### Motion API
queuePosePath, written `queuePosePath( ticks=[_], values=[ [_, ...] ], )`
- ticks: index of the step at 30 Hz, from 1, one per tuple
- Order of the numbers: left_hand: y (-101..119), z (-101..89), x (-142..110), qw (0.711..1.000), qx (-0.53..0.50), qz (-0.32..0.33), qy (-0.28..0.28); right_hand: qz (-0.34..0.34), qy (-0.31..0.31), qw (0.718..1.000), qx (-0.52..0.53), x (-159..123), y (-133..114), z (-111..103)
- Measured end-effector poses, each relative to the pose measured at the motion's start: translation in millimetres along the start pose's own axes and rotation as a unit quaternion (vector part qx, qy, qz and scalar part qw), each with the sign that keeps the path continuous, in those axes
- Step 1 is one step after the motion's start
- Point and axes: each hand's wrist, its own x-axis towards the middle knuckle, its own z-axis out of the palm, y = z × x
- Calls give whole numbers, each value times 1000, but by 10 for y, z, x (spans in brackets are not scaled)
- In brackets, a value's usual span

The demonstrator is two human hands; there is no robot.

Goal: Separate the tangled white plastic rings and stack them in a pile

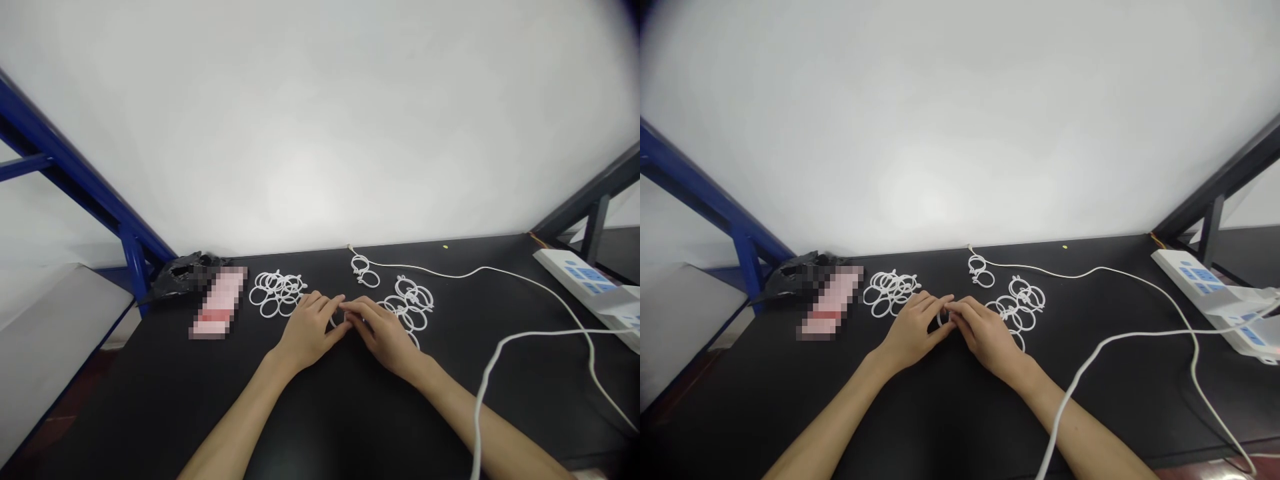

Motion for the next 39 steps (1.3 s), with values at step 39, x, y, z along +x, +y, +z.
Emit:
queuePosePath(
  ticks=[39],
  values=[
    [-82,-60,49,985,120,-102,70,13,-78,983,-164,-33,109,-40]
  ],
)
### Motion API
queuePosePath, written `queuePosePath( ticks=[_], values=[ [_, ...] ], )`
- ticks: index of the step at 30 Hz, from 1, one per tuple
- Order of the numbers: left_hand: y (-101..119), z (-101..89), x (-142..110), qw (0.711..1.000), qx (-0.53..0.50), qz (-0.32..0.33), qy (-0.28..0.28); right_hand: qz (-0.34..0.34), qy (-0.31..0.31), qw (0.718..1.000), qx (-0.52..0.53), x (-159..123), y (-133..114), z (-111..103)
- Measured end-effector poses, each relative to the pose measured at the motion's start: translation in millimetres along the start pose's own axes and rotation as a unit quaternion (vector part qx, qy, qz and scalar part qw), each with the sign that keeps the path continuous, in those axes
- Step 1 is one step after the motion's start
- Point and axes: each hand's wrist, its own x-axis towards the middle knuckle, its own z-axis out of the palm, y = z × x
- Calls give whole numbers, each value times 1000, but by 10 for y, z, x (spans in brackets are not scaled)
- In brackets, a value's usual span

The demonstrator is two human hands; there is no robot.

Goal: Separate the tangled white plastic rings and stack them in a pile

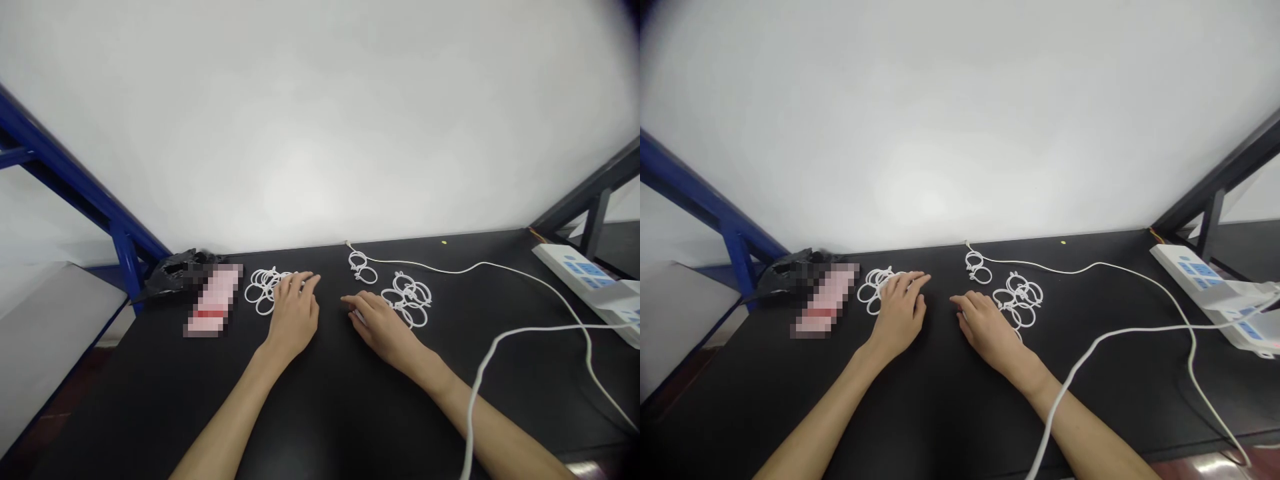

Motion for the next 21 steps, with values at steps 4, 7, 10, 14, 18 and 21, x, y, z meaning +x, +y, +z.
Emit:
queuePosePath(
  ticks=[4,7,10,14,18,21],
  values=[
    [64,37,-30,990,-101,83,-61,-10,59,994,90,1,-44,35],
    [98,52,-50,983,-129,101,-83,-1,92,987,134,9,-57,52],
    [131,59,-57,980,-142,108,-88,6,130,984,124,22,-40,61],
    [159,80,-59,977,-151,115,-97,7,156,982,108,35,6,77],
    [169,106,-66,976,-161,106,-103,0,168,978,126,35,23,76],
    [182,121,-76,975,-167,104,-103,5,179,974,141,31,22,61]
  ],
)
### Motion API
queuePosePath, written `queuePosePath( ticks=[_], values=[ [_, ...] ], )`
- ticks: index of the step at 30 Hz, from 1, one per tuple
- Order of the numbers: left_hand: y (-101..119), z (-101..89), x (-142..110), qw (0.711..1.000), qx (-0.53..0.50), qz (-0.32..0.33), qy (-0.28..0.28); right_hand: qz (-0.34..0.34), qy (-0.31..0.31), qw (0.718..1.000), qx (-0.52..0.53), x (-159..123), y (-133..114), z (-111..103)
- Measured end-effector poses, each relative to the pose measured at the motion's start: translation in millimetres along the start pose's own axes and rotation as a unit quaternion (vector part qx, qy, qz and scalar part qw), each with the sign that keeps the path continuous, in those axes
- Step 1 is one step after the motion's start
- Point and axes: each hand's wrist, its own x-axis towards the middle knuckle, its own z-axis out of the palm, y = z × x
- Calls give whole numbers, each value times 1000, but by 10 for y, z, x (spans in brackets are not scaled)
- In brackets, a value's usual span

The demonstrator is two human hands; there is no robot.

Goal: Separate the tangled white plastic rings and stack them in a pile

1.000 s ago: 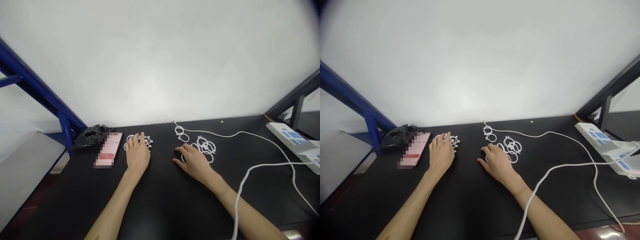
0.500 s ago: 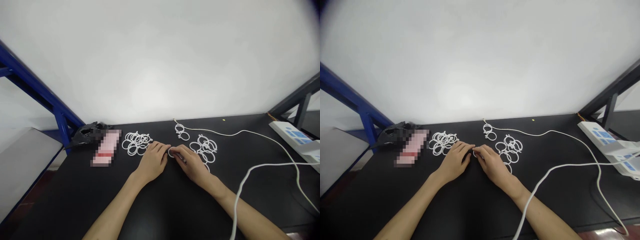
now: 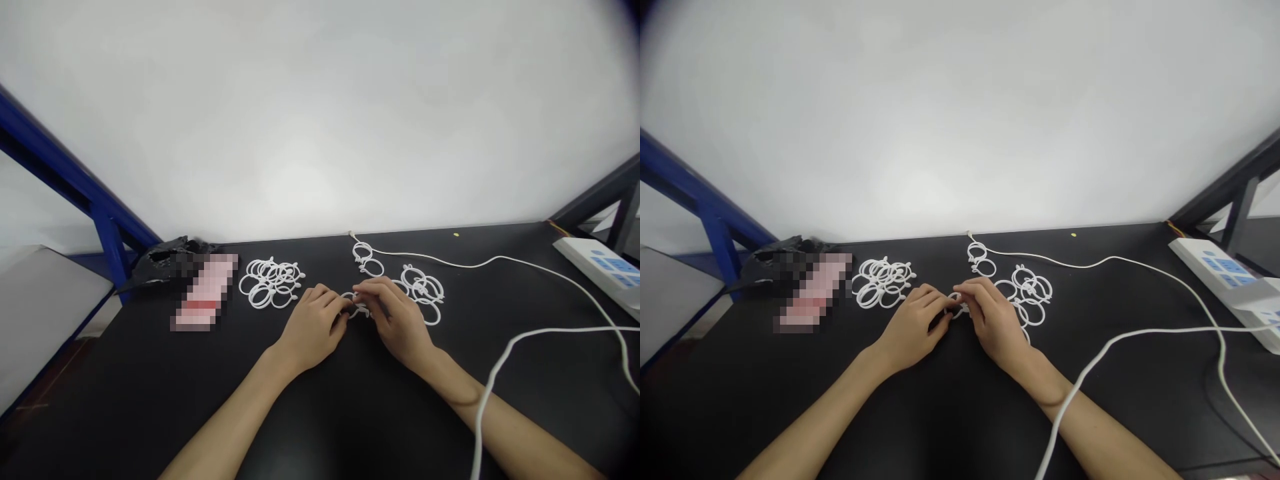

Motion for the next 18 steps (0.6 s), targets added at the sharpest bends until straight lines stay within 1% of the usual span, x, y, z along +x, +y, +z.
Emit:
queuePosePath(
  ticks=[5,11,15,18],
  values=[
    [30,19,-13,1000,-11,17,-10,23,26,999,26,6,9,-6],
    [89,2,-28,996,-50,62,-37,33,60,997,31,-2,1,-11],
    [154,9,-41,994,-78,68,-35,42,79,995,46,-6,-6,-13],
    [199,33,-52,992,-97,79,-23,49,90,994,48,2,2,-16]
  ],
)
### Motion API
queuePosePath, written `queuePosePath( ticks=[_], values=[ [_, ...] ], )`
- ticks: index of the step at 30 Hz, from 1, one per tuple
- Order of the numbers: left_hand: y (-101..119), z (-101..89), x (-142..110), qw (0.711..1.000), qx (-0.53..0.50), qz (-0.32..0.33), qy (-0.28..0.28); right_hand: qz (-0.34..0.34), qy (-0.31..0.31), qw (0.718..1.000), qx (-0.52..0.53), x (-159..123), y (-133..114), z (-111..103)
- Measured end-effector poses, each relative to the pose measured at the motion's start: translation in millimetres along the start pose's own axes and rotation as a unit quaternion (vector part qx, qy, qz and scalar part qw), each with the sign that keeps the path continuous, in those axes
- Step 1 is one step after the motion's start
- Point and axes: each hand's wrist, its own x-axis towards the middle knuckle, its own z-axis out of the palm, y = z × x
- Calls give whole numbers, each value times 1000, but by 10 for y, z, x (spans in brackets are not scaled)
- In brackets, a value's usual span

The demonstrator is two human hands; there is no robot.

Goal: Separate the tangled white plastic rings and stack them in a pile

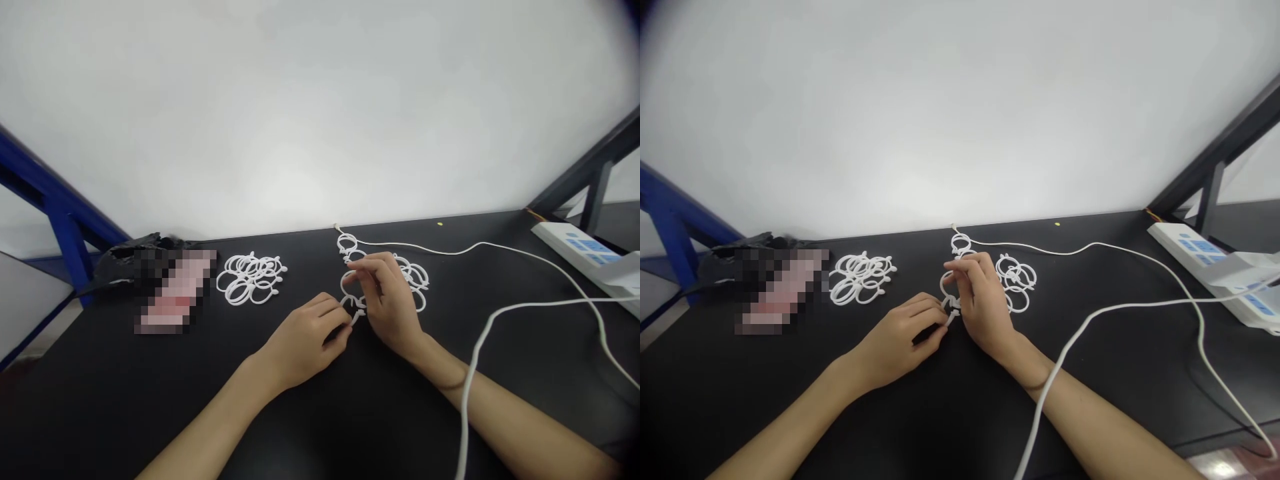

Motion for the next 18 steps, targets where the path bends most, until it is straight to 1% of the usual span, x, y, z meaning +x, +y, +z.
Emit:
queuePosePath(
  ticks=[3,9,14,16,18],
  values=[
    [27,24,-2,1000,8,0,8,5,9,1000,-9,13,7,-7],
    [37,25,-19,999,41,9,-1,12,31,999,-2,22,20,-18],
    [15,32,-30,997,70,20,-3,1,20,1000,17,13,14,-6],
    [5,36,-26,996,81,26,13,-2,14,1000,19,7,12,0],
    [-7,35,-21,992,104,36,58,-4,8,1000,18,0,13,6]
  ],
)
